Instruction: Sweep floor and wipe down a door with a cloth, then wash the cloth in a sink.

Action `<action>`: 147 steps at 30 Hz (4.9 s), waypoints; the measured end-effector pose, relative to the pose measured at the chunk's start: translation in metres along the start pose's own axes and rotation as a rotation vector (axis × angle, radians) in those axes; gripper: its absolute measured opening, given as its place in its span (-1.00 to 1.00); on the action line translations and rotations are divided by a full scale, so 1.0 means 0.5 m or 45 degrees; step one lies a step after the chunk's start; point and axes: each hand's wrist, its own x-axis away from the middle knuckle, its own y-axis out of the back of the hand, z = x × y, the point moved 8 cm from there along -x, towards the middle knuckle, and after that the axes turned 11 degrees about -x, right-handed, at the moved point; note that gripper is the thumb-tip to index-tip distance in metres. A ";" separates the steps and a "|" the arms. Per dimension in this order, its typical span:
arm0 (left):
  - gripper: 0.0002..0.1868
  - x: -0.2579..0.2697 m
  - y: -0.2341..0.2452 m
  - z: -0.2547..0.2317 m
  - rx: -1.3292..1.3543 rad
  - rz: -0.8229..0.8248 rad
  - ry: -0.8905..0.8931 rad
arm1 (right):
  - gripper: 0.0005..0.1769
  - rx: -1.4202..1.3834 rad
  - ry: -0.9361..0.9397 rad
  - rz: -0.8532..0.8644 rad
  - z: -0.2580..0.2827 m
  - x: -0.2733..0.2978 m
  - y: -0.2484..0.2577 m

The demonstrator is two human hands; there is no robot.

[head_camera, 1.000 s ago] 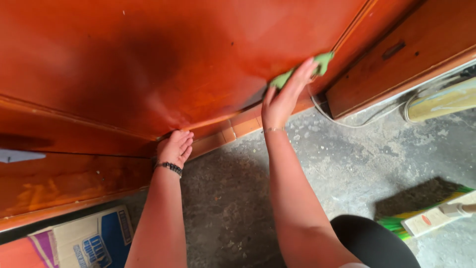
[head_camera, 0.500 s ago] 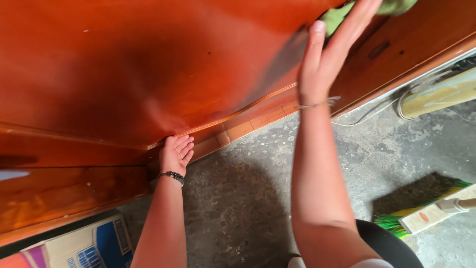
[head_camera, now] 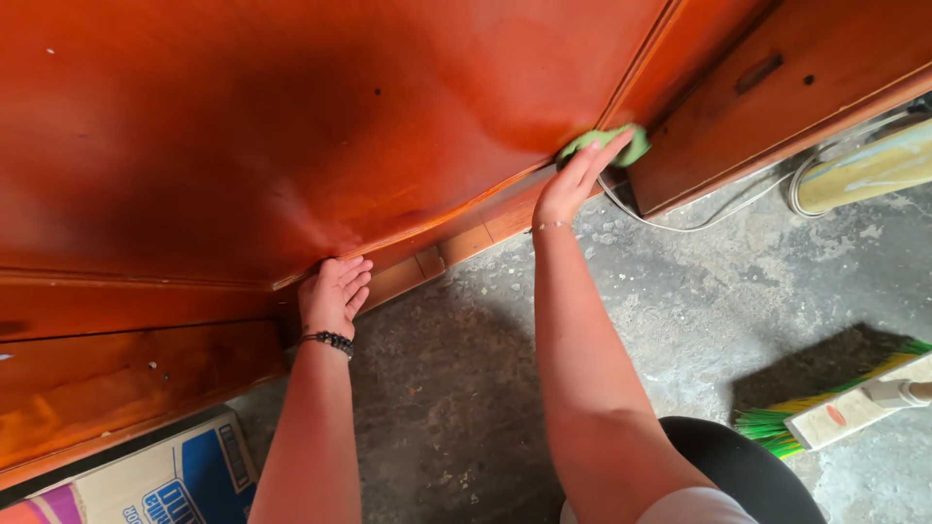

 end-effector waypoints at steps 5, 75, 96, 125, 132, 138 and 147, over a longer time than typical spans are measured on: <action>-0.64 0.002 -0.005 -0.007 -0.007 -0.034 0.034 | -0.13 0.025 -0.273 0.148 -0.146 0.143 -0.001; -0.63 0.107 0.230 -0.145 -1.313 -0.815 -0.446 | -0.61 -0.492 -1.516 0.506 -0.261 0.618 -0.285; -0.62 0.101 0.223 -0.150 -1.425 -0.815 -0.449 | -0.63 -0.726 -1.745 0.474 -0.170 0.519 -0.253; -0.63 0.101 0.221 -0.140 -1.478 -0.759 -0.328 | -0.57 -0.253 -0.698 -0.228 -0.037 0.041 0.003; -0.66 0.091 0.219 -0.127 -1.333 -0.697 -0.384 | -0.57 0.481 0.313 -0.213 0.206 0.010 -0.029; -0.66 0.063 0.228 -0.116 -1.189 -0.619 -0.399 | -0.43 0.568 0.455 -0.046 0.257 0.114 -0.101; -0.71 0.030 0.212 -0.090 -1.304 -0.538 -0.410 | -0.33 0.510 0.383 0.103 0.326 0.196 -0.158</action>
